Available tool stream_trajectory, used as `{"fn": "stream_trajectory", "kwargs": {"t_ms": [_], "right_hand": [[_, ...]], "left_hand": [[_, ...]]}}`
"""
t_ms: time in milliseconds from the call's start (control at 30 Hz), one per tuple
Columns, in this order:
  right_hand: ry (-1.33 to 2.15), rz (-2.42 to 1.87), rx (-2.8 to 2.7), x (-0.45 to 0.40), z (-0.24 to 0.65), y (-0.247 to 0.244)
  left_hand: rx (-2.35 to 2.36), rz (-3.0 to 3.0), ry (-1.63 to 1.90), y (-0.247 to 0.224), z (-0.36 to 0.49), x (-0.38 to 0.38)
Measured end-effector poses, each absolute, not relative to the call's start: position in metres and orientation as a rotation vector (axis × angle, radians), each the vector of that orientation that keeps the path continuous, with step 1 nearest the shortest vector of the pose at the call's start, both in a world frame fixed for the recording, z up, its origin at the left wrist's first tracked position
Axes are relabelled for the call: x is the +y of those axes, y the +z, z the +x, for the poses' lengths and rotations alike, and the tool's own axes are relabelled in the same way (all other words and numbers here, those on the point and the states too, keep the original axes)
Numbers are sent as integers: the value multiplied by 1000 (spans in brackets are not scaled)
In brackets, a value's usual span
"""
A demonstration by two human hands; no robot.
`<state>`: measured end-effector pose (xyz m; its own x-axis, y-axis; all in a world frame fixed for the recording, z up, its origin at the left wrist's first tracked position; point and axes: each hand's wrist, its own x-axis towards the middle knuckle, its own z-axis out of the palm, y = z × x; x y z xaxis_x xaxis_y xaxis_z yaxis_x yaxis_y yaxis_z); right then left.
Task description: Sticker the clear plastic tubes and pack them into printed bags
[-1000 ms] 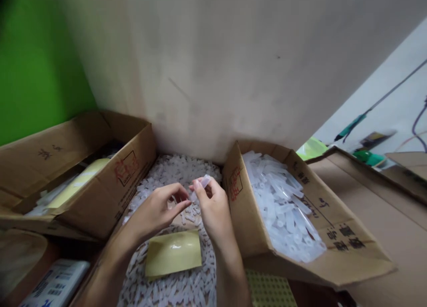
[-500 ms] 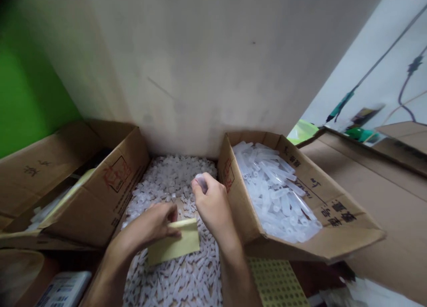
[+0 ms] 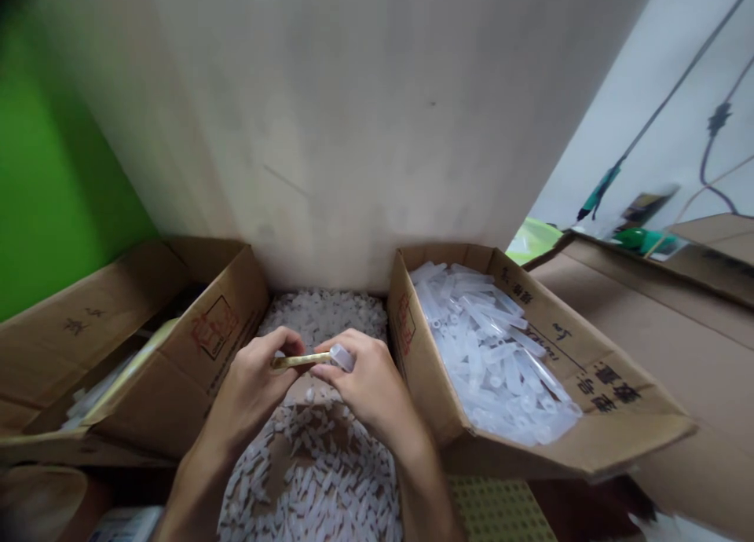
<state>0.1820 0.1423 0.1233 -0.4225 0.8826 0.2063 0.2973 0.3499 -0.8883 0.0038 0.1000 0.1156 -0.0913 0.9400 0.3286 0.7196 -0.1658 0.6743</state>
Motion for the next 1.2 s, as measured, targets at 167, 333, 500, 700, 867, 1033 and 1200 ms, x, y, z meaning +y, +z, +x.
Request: {"fn": "stream_trajectory", "kwargs": {"t_ms": [167, 333, 500, 700, 867, 1033, 1200], "right_hand": [[1006, -1018, -1825, 143, 183, 126], [1064, -1034, -1737, 142, 182, 127], [1008, -1058, -1709, 143, 181, 125], [941, -1009, -1750, 145, 183, 122], [883, -911, -1837, 145, 182, 120], [853, -901, -1890, 143, 180, 120], [796, -905, -1995, 142, 181, 120]], "left_hand": [[1644, 1828, 1134, 117, 5, 100], [1608, 1810, 1194, 121, 6, 99], [1530, 1792, 1243, 119, 5, 100], [1409, 1840, 1385, 117, 4, 100], [1380, 1851, 1361, 120, 4, 99], [1378, 1852, 1280, 121, 0, 97], [1365, 1815, 1216, 121, -2, 97]]}}
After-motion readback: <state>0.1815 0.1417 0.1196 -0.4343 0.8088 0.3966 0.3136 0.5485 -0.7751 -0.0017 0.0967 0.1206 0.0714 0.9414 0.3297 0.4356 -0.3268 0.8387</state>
